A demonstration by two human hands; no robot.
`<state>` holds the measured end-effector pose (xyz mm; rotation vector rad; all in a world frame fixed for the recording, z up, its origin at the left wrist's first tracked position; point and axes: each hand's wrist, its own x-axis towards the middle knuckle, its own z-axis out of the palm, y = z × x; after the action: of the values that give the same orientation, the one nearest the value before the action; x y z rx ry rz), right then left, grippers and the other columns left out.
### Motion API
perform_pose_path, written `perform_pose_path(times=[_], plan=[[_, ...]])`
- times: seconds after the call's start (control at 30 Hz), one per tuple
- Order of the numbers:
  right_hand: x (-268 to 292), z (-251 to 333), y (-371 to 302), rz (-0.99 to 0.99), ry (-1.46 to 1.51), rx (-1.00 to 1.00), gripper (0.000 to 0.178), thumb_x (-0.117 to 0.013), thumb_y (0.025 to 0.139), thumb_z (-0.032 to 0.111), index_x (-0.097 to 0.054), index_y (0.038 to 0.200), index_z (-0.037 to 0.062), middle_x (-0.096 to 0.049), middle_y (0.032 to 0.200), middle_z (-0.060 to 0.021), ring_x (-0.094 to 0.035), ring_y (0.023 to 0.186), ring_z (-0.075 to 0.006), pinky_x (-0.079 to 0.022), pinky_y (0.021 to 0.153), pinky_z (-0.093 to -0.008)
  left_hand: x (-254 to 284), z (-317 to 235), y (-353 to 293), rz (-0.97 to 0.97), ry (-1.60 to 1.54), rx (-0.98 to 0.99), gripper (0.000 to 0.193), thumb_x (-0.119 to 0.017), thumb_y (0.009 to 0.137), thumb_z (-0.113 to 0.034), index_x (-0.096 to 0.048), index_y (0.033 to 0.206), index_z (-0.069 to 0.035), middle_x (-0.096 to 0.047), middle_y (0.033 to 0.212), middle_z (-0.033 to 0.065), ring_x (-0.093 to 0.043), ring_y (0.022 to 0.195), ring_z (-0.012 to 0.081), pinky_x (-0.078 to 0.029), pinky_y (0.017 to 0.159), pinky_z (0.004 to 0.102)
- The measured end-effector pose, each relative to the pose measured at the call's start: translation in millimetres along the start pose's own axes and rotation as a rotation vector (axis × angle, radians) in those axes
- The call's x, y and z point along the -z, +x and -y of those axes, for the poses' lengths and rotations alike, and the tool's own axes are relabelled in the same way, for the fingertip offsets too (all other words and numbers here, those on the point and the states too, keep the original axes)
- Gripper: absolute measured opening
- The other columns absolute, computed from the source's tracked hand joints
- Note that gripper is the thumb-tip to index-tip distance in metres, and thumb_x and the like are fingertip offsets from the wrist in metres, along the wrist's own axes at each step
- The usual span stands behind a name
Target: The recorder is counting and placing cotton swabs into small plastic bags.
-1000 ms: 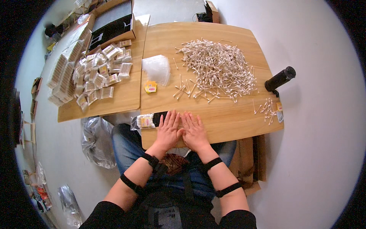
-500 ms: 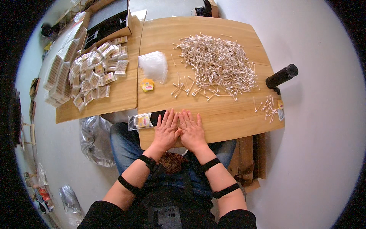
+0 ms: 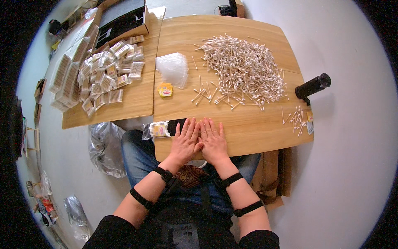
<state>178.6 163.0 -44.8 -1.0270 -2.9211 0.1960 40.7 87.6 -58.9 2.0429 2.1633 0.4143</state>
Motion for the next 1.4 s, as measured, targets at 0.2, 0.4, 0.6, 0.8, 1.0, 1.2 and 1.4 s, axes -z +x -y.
perform_pose_path(times=[0.2, 0.4, 0.6, 0.8, 1.0, 1.2, 1.4], plan=[[-4, 1, 4, -0.045, 0.039, -0.025, 0.057, -0.042, 0.098, 0.031, -0.035, 0.149, 0.0061, -0.031, 0.157, -0.0116, -0.025, 0.146, -0.0260, -0.008, 0.119, -0.0524, -9, 1, 2, -0.002, -0.017, 0.044, 0.075, -0.041, 0.095, -0.053, -0.030, 0.151, -0.004, -0.024, 0.159, 0.0148, -0.016, 0.149, 0.0313, -0.005, 0.119, 0.0523], [-11, 4, 1, -0.112, 0.067, -0.039, 0.056, -0.046, 0.097, 0.029, -0.036, 0.149, 0.0081, -0.033, 0.156, -0.0116, -0.028, 0.145, -0.0269, -0.011, 0.118, -0.0538, -8, 1, -1, -0.024, -0.038, 0.031, 0.073, -0.042, 0.097, -0.050, -0.028, 0.151, -0.003, -0.021, 0.160, 0.0139, -0.013, 0.149, 0.0306, -0.005, 0.119, 0.0504], [-8, 5, 1, -0.065, -0.004, -0.039, 0.057, -0.042, 0.099, 0.030, -0.032, 0.150, 0.0079, -0.032, 0.156, -0.0103, -0.028, 0.145, -0.0271, -0.011, 0.119, -0.0533, 10, 20, 0, -0.056, -0.212, 0.042, 0.057, -0.051, 0.097, -0.031, -0.039, 0.145, -0.002, -0.035, 0.152, 0.0186, -0.032, 0.142, 0.0318, -0.024, 0.116, 0.0458], [-14, 8, 3, -0.109, 0.029, -0.074, 0.057, -0.041, 0.100, 0.031, -0.031, 0.151, 0.0079, -0.033, 0.155, -0.0107, -0.031, 0.143, -0.0279, -0.016, 0.117, -0.0546, 32, 102, -28, -0.653, -0.151, 0.288, 0.028, -0.060, 0.092, -0.018, -0.056, 0.115, -0.002, -0.060, 0.117, 0.0186, -0.056, 0.111, 0.0362, -0.043, 0.096, 0.0466], [-12, 20, 17, -0.028, 0.043, -0.086, 0.057, -0.039, 0.100, 0.032, -0.029, 0.152, 0.0086, -0.031, 0.157, -0.0090, -0.026, 0.146, -0.0255, -0.011, 0.119, -0.0535, -6, 132, -24, -0.594, -0.190, 0.451, 0.027, -0.051, 0.098, -0.025, -0.056, 0.106, -0.001, -0.061, 0.103, 0.0204, -0.057, 0.099, 0.0394, -0.046, 0.086, 0.0479], [-21, 40, 37, -0.029, 0.024, -0.034, 0.058, -0.038, 0.100, 0.034, -0.028, 0.152, 0.0097, -0.028, 0.158, -0.0069, -0.024, 0.147, -0.0242, -0.010, 0.119, -0.0530, -23, 143, -27, -0.423, -0.265, 0.442, 0.031, -0.042, 0.103, -0.026, -0.051, 0.092, 0.001, -0.056, 0.089, 0.0229, -0.053, 0.089, 0.0434, -0.043, 0.079, 0.0516], [-25, 71, 51, -0.002, -0.012, 0.001, 0.058, -0.040, 0.100, 0.034, -0.029, 0.152, 0.0090, -0.028, 0.158, -0.0079, -0.024, 0.147, -0.0242, -0.008, 0.119, -0.0541, -25, 138, -25, -0.420, -0.351, 0.511, 0.027, -0.040, 0.103, -0.022, -0.053, 0.095, 0.001, -0.056, 0.091, 0.0205, -0.054, 0.089, 0.0404, -0.046, 0.078, 0.0491]])
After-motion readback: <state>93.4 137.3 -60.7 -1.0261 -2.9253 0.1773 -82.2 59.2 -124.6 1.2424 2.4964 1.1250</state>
